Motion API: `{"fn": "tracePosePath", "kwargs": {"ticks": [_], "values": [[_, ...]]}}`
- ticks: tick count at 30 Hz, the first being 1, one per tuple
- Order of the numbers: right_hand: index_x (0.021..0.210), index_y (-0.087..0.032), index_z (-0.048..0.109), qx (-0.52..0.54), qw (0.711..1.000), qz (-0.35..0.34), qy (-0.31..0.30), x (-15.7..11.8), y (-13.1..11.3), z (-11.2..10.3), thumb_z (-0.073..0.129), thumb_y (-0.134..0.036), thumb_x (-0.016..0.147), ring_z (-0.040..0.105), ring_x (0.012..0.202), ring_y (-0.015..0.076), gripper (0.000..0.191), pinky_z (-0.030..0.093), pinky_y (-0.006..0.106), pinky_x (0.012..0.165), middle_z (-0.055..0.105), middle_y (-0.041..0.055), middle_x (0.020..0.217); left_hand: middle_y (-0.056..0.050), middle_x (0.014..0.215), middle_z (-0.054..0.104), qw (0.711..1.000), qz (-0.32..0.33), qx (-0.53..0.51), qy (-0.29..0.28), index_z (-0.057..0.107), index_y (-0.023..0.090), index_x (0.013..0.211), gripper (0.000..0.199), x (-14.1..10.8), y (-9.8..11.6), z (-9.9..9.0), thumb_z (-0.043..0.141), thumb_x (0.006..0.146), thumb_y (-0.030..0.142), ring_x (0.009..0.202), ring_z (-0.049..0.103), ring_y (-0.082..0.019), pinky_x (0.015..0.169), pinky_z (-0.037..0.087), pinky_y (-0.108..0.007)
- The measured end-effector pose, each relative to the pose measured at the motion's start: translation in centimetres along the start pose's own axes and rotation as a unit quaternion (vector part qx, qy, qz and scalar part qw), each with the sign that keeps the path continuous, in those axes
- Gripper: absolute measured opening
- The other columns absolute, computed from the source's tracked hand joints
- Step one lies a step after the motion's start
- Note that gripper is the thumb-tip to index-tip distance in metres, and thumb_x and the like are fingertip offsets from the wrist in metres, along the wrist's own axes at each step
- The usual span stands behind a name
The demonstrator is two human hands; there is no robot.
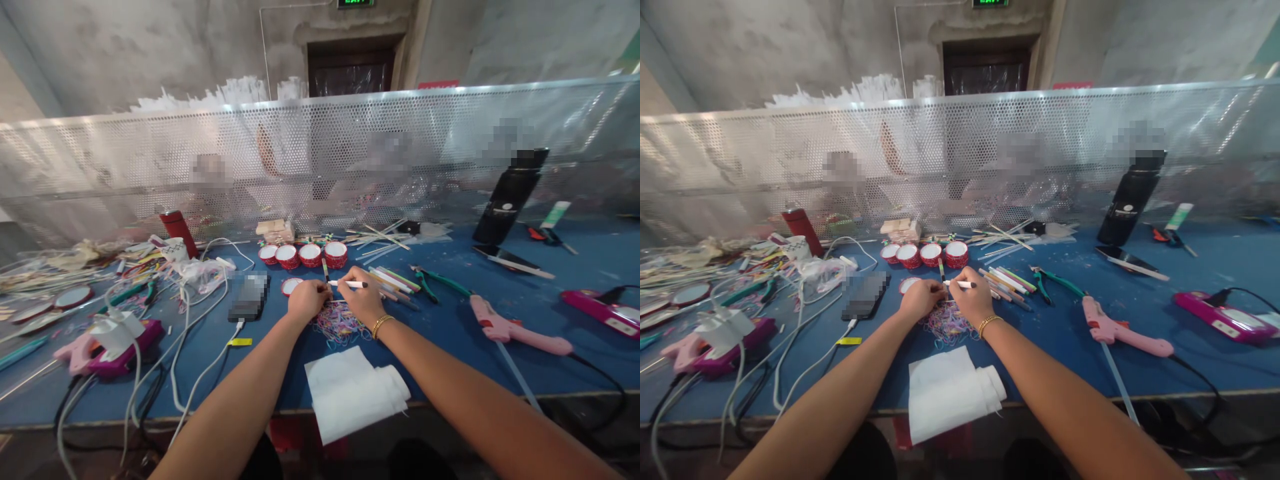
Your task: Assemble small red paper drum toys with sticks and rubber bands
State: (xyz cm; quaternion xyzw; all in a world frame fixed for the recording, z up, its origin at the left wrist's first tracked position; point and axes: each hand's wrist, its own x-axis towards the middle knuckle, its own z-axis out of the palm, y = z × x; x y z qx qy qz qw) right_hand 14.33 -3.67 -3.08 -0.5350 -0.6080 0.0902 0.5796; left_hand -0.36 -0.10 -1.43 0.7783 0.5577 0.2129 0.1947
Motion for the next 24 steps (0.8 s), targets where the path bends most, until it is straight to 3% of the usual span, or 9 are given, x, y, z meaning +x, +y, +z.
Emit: {"fn": "tracePosePath", "kwargs": {"ticks": [24], "values": [[0.067, -0.023, 0.054, 0.015, 1.000, 0.003, -0.001, 0.10, 0.10, 0.01, 0.056, -0.031, 0.080, 0.059, 0.067, 0.0194, 0.015, 0.042, 0.030, 0.065, 0.065, 0.0002, 0.065, 0.000, 0.066, 0.070, 1.000, 0.003, 0.000, 0.012, 0.074, 0.021, 0.078, 0.018, -0.05, -0.11, 0.11, 0.061, 0.082, 0.033, 0.059, 0.057, -0.013, 0.054, 0.033, -0.023]]}}
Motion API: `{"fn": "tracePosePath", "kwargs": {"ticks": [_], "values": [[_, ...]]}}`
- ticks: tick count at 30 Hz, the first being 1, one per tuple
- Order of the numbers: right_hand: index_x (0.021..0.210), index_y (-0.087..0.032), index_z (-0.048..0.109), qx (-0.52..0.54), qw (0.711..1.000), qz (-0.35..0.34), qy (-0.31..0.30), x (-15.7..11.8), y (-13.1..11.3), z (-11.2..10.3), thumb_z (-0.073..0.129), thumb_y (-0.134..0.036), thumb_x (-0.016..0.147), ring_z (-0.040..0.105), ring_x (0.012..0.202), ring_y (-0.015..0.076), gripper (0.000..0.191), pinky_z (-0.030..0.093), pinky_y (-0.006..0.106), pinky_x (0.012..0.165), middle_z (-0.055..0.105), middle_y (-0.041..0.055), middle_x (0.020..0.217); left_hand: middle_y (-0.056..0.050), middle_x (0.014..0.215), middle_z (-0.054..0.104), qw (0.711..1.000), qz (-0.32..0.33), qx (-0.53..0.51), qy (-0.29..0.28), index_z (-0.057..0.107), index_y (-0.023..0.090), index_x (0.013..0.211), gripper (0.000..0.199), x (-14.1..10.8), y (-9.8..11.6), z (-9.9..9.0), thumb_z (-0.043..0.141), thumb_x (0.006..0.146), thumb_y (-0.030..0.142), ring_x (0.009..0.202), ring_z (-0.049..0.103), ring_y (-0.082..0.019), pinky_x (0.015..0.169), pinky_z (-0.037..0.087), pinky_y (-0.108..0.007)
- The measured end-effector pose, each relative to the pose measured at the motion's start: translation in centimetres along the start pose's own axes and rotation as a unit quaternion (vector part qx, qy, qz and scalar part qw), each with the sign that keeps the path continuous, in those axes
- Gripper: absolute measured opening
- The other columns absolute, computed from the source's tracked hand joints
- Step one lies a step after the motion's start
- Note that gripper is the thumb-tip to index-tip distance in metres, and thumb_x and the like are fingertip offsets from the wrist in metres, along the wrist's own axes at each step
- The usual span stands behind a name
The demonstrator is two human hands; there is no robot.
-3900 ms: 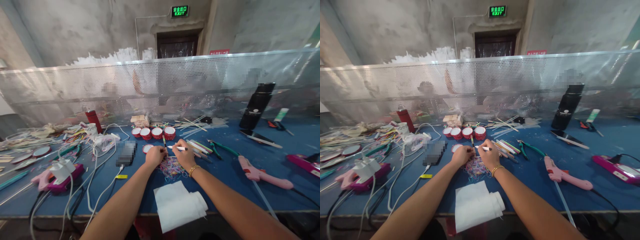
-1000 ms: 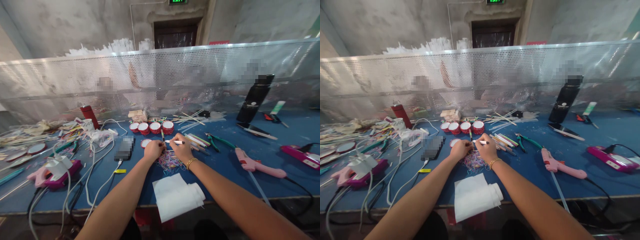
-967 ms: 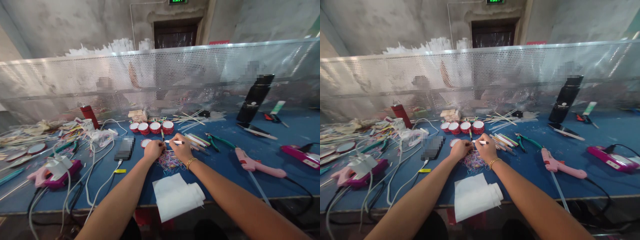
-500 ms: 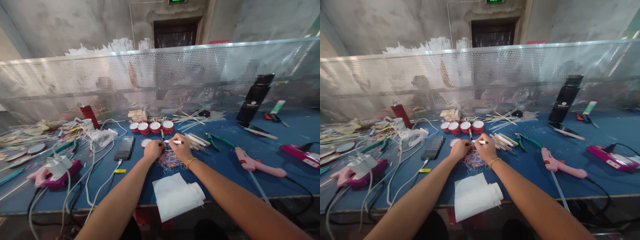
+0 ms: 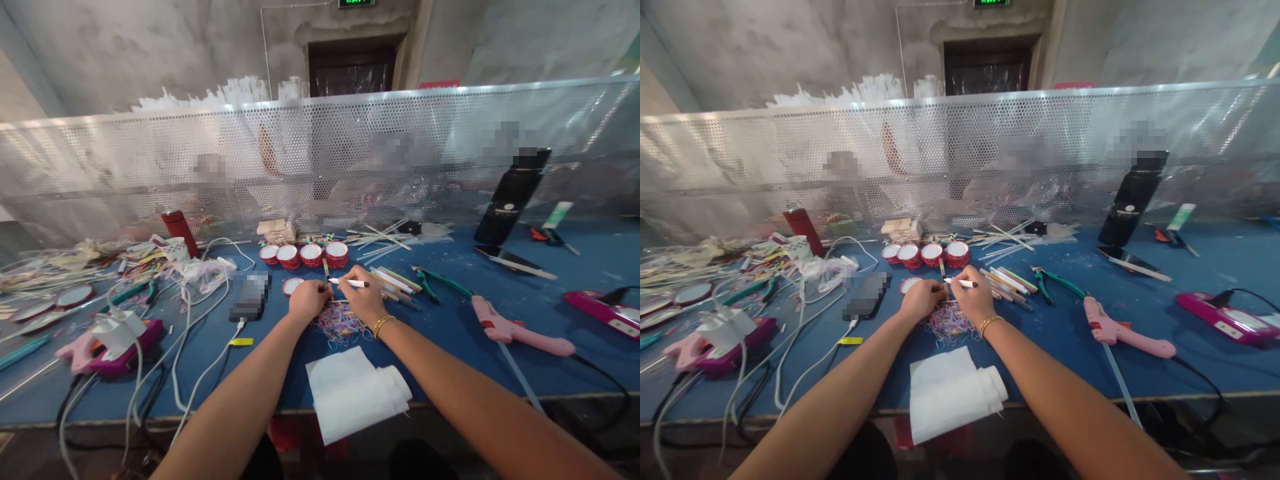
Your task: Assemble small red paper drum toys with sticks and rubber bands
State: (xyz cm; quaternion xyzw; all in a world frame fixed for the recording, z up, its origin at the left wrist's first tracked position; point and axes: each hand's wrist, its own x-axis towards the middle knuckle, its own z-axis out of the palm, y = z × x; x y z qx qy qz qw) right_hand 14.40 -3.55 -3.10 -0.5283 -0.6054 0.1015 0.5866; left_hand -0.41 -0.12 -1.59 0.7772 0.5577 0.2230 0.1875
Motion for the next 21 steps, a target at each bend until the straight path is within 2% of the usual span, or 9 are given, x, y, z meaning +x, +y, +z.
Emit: {"fn": "tracePosePath", "kwargs": {"ticks": [6, 11, 21], "values": [[0.068, -0.023, 0.055, 0.017, 1.000, 0.024, 0.008, 0.02, -0.30, -0.03, 0.057, -0.032, 0.080, 0.059, 0.066, 0.0193, 0.015, 0.043, 0.030, 0.064, 0.066, 0.0003, 0.067, 0.000, 0.065, 0.069, 1.000, 0.000, -0.004, -0.003, 0.075, 0.021, 0.079, 0.018, 0.12, -0.19, 0.13, 0.061, 0.082, 0.032, 0.056, 0.056, -0.013, 0.053, 0.032, -0.024], [0.068, -0.023, 0.054, 0.021, 1.000, 0.014, -0.003, 0.08, -0.34, 0.05, 0.057, -0.032, 0.080, 0.060, 0.065, 0.0193, 0.015, 0.043, 0.030, 0.064, 0.066, 0.0004, 0.066, 0.000, 0.061, 0.067, 1.000, -0.004, -0.008, 0.004, 0.073, 0.021, 0.075, 0.019, -0.05, -0.04, -0.01, 0.061, 0.082, 0.033, 0.054, 0.055, -0.012, 0.050, 0.029, -0.024], [0.066, -0.024, 0.053, -0.003, 1.000, 0.019, 0.011, 0.08, -0.10, -0.06, 0.056, -0.031, 0.079, 0.059, 0.066, 0.0195, 0.015, 0.042, 0.031, 0.064, 0.065, -0.0002, 0.065, -0.001, 0.065, 0.069, 1.000, -0.001, -0.004, -0.007, 0.074, 0.021, 0.077, 0.020, -0.04, 0.03, -0.13, 0.060, 0.083, 0.034, 0.056, 0.057, -0.013, 0.053, 0.032, -0.024]]}}
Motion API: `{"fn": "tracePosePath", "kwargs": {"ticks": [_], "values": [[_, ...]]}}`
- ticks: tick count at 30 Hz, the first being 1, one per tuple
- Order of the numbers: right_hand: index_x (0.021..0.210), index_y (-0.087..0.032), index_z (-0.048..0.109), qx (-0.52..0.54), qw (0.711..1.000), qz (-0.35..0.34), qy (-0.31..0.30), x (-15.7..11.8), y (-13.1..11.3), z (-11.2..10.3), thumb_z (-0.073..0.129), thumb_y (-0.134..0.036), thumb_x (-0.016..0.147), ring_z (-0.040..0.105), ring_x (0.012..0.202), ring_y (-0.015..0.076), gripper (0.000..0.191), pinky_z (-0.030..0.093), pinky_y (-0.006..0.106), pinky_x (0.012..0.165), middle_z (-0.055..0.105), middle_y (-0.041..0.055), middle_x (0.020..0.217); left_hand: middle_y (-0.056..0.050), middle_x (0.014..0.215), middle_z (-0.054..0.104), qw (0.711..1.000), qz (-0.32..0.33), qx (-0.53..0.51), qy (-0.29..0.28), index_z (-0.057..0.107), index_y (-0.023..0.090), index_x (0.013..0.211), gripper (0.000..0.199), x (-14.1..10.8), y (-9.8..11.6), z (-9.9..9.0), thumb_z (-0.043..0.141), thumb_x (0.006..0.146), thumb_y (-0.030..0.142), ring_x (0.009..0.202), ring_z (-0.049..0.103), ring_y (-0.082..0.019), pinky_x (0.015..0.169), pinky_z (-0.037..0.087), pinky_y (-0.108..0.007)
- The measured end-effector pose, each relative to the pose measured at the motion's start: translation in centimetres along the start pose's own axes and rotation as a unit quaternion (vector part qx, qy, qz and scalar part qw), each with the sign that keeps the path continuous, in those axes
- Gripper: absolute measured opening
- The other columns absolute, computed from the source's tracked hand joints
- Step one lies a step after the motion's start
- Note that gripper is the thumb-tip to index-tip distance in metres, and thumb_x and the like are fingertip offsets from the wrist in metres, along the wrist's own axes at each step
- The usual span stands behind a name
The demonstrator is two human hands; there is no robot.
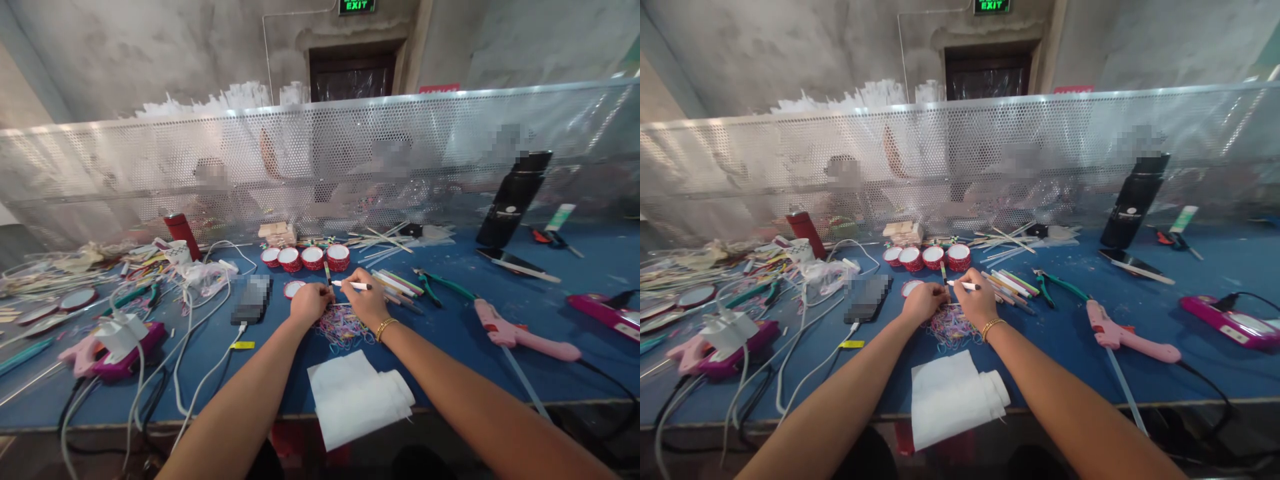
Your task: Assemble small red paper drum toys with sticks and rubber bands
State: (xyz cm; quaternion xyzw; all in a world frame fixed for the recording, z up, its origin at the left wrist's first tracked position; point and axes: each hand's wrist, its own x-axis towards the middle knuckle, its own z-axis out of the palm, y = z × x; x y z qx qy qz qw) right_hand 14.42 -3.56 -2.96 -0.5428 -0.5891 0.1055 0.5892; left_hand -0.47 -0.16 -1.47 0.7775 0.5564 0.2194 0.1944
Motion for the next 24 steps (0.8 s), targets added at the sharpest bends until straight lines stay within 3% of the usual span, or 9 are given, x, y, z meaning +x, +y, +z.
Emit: {"fn": "tracePosePath", "kwargs": {"ticks": [24], "values": [[0.069, -0.024, 0.054, 0.019, 1.000, 0.002, -0.010, -0.02, -0.04, -0.11, 0.055, -0.032, 0.079, 0.059, 0.065, 0.0197, 0.013, 0.043, 0.031, 0.062, 0.065, 0.0005, 0.066, -0.001, 0.067, 0.070, 1.000, -0.002, -0.004, 0.008, 0.074, 0.022, 0.077, 0.017, -0.14, -0.05, 0.08, 0.062, 0.083, 0.033, 0.059, 0.058, -0.013, 0.054, 0.032, -0.024]]}}
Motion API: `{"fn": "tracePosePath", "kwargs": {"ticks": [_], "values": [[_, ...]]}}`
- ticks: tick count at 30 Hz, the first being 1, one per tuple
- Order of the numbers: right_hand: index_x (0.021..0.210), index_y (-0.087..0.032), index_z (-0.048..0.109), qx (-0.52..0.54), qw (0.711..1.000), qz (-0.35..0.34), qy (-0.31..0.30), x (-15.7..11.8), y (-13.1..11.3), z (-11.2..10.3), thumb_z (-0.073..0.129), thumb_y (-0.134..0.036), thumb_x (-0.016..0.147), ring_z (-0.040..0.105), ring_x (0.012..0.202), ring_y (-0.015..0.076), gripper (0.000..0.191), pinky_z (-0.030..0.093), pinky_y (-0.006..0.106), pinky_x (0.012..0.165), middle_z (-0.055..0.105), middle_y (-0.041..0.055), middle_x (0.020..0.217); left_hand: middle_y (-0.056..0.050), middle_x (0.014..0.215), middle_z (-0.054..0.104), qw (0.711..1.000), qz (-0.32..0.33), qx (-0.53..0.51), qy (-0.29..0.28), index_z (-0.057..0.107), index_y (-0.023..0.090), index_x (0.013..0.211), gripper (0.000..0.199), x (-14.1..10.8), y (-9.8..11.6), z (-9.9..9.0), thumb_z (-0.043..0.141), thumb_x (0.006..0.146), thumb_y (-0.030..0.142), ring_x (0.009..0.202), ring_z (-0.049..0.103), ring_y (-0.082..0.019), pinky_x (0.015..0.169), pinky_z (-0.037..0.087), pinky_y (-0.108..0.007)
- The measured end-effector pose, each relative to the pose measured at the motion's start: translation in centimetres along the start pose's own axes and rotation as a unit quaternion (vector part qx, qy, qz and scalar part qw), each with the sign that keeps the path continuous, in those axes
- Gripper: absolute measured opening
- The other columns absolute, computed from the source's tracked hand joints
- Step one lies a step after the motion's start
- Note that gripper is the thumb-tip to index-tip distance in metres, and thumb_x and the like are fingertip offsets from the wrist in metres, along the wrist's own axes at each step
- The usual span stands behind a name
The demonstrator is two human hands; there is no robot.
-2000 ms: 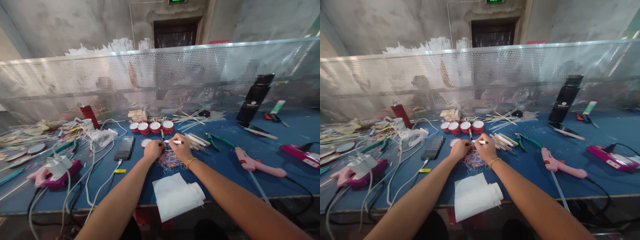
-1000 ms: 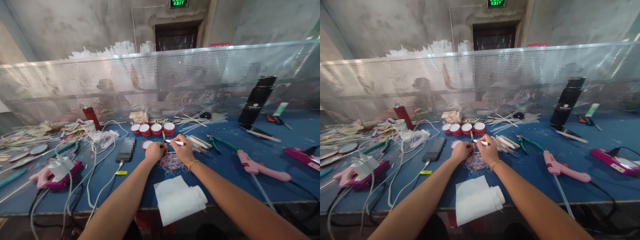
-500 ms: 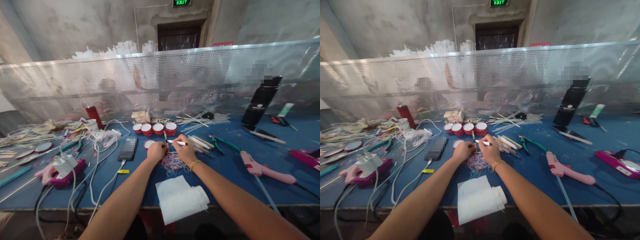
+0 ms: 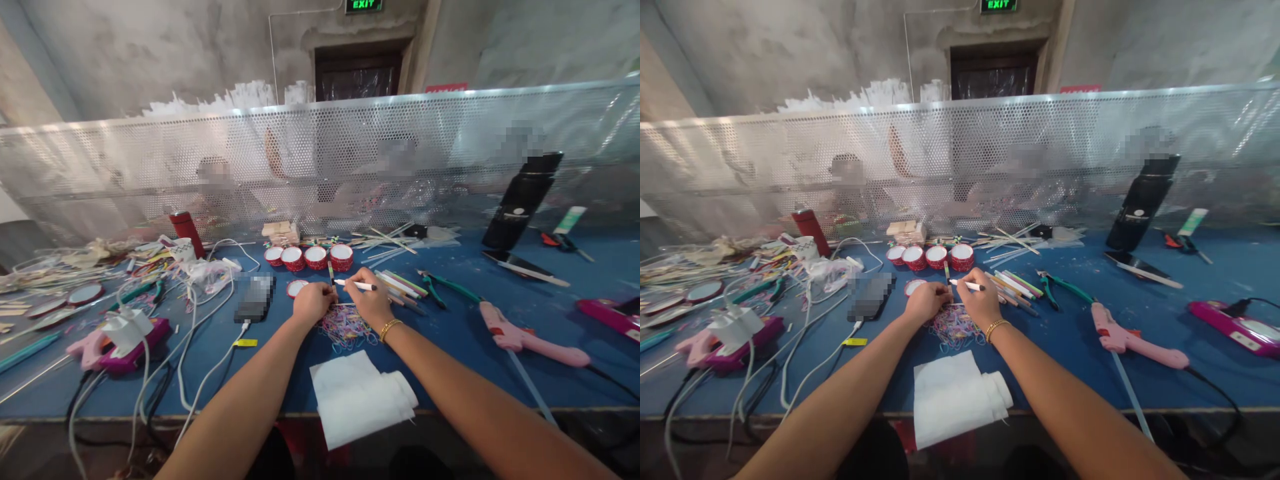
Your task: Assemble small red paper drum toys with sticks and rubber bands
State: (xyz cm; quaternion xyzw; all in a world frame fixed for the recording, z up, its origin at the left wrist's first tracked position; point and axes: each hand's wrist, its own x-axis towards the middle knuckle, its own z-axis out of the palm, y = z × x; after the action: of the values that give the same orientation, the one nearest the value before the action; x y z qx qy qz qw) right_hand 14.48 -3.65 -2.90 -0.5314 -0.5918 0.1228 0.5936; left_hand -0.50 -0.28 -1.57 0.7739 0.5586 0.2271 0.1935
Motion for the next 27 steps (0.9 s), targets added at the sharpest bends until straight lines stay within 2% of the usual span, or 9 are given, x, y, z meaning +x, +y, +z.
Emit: {"fn": "tracePosePath", "kwargs": {"ticks": [2, 7, 12, 17, 22, 27], "values": [[0.070, -0.024, 0.054, 0.005, 1.000, 0.003, -0.009, 0.00, 0.12, 0.03, 0.056, -0.032, 0.079, 0.059, 0.064, 0.0198, 0.013, 0.043, 0.030, 0.061, 0.065, 0.0003, 0.066, -0.001, 0.067, 0.070, 1.000, 0.001, 0.003, 0.003, 0.074, 0.022, 0.078, 0.017, 0.04, -0.03, 0.02, 0.063, 0.082, 0.033, 0.060, 0.058, -0.014, 0.054, 0.033, -0.024], [0.068, -0.024, 0.054, -0.022, 1.000, 0.010, 0.019, 0.02, 0.22, -0.03, 0.056, -0.031, 0.079, 0.060, 0.068, 0.0205, 0.013, 0.044, 0.031, 0.064, 0.065, 0.0006, 0.066, -0.002, 0.069, 0.071, 1.000, -0.001, 0.006, -0.005, 0.075, 0.022, 0.078, 0.017, 0.18, -0.09, 0.04, 0.063, 0.082, 0.033, 0.061, 0.058, -0.014, 0.057, 0.035, -0.024], [0.069, -0.024, 0.054, -0.005, 1.000, -0.003, -0.005, 0.02, 0.13, 0.02, 0.056, -0.031, 0.079, 0.060, 0.067, 0.0199, 0.012, 0.044, 0.031, 0.065, 0.066, 0.0005, 0.067, -0.002, 0.068, 0.071, 1.000, 0.004, 0.002, -0.003, 0.075, 0.022, 0.079, 0.019, 0.16, -0.11, 0.02, 0.061, 0.083, 0.034, 0.059, 0.057, -0.014, 0.056, 0.034, -0.024], [0.069, -0.023, 0.054, -0.019, 1.000, 0.014, 0.019, 0.11, 0.37, 0.10, 0.056, -0.031, 0.079, 0.059, 0.066, 0.0201, 0.012, 0.043, 0.031, 0.063, 0.066, 0.0006, 0.066, -0.002, 0.069, 0.071, 1.000, 0.002, 0.004, -0.009, 0.074, 0.022, 0.079, 0.017, 0.30, -0.28, 0.13, 0.062, 0.082, 0.033, 0.060, 0.059, -0.014, 0.056, 0.035, -0.023], [0.068, -0.024, 0.054, -0.009, 1.000, -0.008, 0.000, 0.04, 0.06, 0.02, 0.056, -0.031, 0.079, 0.060, 0.066, 0.0198, 0.013, 0.044, 0.031, 0.065, 0.066, 0.0002, 0.066, -0.001, 0.067, 0.070, 1.000, 0.001, 0.001, -0.007, 0.074, 0.022, 0.080, 0.018, 0.33, -0.21, 0.10, 0.061, 0.083, 0.034, 0.058, 0.058, -0.014, 0.055, 0.034, -0.023], [0.069, -0.024, 0.054, -0.006, 1.000, 0.004, 0.006, 0.03, 0.14, 0.03, 0.056, -0.032, 0.079, 0.060, 0.067, 0.0204, 0.013, 0.044, 0.031, 0.064, 0.066, 0.0007, 0.066, -0.001, 0.068, 0.070, 1.000, 0.005, 0.004, -0.005, 0.075, 0.022, 0.078, 0.017, 0.31, -0.16, 0.07, 0.062, 0.082, 0.033, 0.060, 0.058, -0.014, 0.055, 0.034, -0.024]]}}
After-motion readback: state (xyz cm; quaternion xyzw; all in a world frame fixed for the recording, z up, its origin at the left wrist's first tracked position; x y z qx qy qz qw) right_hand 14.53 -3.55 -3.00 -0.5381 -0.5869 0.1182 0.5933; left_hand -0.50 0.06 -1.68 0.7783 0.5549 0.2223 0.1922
